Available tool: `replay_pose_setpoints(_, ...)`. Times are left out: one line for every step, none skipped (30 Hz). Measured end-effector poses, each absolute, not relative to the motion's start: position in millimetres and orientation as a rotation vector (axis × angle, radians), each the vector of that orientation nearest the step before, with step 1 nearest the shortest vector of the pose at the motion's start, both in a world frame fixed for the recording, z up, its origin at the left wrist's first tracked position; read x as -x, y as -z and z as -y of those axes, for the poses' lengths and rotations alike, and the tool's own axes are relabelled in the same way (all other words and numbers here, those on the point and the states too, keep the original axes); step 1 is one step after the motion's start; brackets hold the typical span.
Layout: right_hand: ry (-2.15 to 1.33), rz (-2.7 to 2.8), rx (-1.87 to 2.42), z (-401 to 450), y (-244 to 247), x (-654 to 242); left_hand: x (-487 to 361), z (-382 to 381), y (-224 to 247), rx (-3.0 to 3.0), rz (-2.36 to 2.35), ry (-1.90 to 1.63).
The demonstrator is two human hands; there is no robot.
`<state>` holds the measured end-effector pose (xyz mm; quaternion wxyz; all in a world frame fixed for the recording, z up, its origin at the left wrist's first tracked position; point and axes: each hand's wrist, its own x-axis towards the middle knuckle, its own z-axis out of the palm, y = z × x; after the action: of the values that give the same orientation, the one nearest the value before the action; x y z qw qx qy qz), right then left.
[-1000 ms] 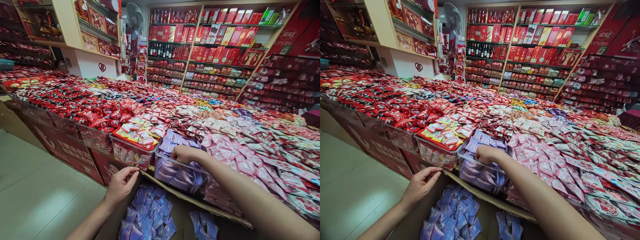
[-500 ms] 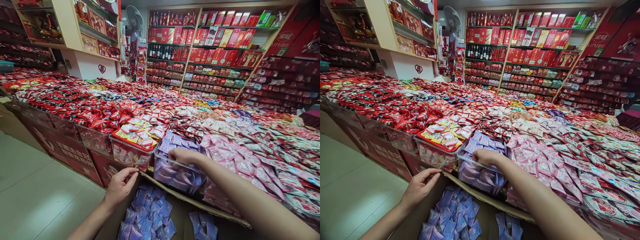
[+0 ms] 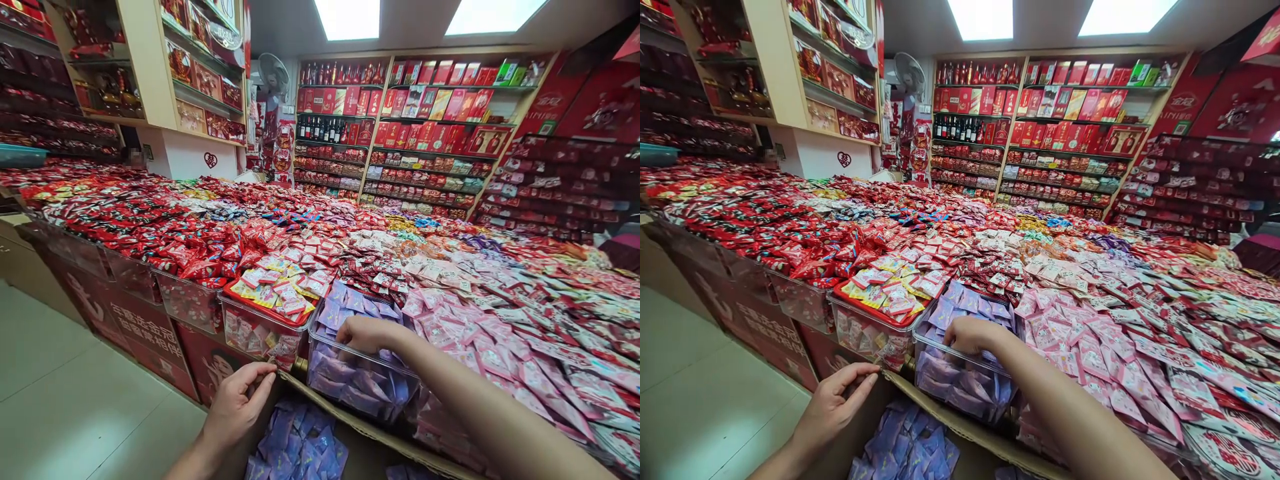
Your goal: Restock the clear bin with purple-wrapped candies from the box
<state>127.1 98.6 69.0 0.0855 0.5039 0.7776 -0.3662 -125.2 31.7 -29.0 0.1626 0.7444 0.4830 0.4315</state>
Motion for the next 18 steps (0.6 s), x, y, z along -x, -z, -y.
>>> replay_pose_setpoints(1.074,-2.347,-1.492,-100,-68,-125,125,-31,29,-2.131,-1.376,-1.233)
replay_pose_setpoints(1.058,-2.375,-1.48,-102,-68,-123,125,-31,29,-2.138,-1.376,-1.236)
replay_pose_setpoints(1.048,-2.396,-1.467,-103,-68,-121,125,-31,29,-2.142,-1.377,-1.239)
replay_pose_setpoints(1.044,-2.41,-1.453,-104,-68,-120,125,-31,29,-2.146,-1.376,-1.243)
replay_pose_setpoints(1.043,-2.417,-1.442,-105,-69,-118,125,-31,28,-2.149,-1.375,-1.246)
replay_pose_setpoints(1.037,-2.423,-1.437,-105,-70,-117,125,-31,28,-2.15,-1.375,-1.251)
replay_pose_setpoints(1.027,-2.428,-1.442,-104,-73,-118,125,-31,27,-2.15,-1.372,-1.256)
replay_pose_setpoints(1.013,-2.427,-1.455,-103,-75,-119,125,-31,27,-2.15,-1.369,-1.259)
replay_pose_setpoints(0.997,-2.418,-1.475,-102,-78,-122,125,-31,26,-2.151,-1.366,-1.258)
replay_pose_setpoints(0.978,-2.398,-1.5,-100,-81,-125,125,-31,26,-2.152,-1.364,-1.254)
replay_pose_setpoints(0.958,-2.366,-1.528,-99,-84,-130,124,-31,26,-2.153,-1.364,-1.25)
replay_pose_setpoints(0.935,-2.325,-1.556,-97,-86,-135,124,-31,26,-2.153,-1.365,-1.245)
replay_pose_setpoints(0.91,-2.28,-1.58,-95,-88,-140,124,-32,25,-2.153,-1.369,-1.242)
replay_pose_setpoints(0.883,-2.24,-1.601,-94,-88,-144,124,-32,25,-2.151,-1.375,-1.24)
replay_pose_setpoints(0.853,-2.207,-1.615,-92,-88,-147,124,-32,26,-2.153,-1.378,-1.238)
replay_pose_setpoints(0.822,-2.185,-1.624,-91,-88,-149,124,-32,26,-2.155,-1.381,-1.236)
replay_pose_setpoints(0.788,-2.176,-1.624,-89,-87,-150,124,-32,26,-2.159,-1.38,-1.232)
replay_pose_setpoints(0.749,-2.18,-1.619,-87,-86,-149,124,-32,26,-2.164,-1.377,-1.229)
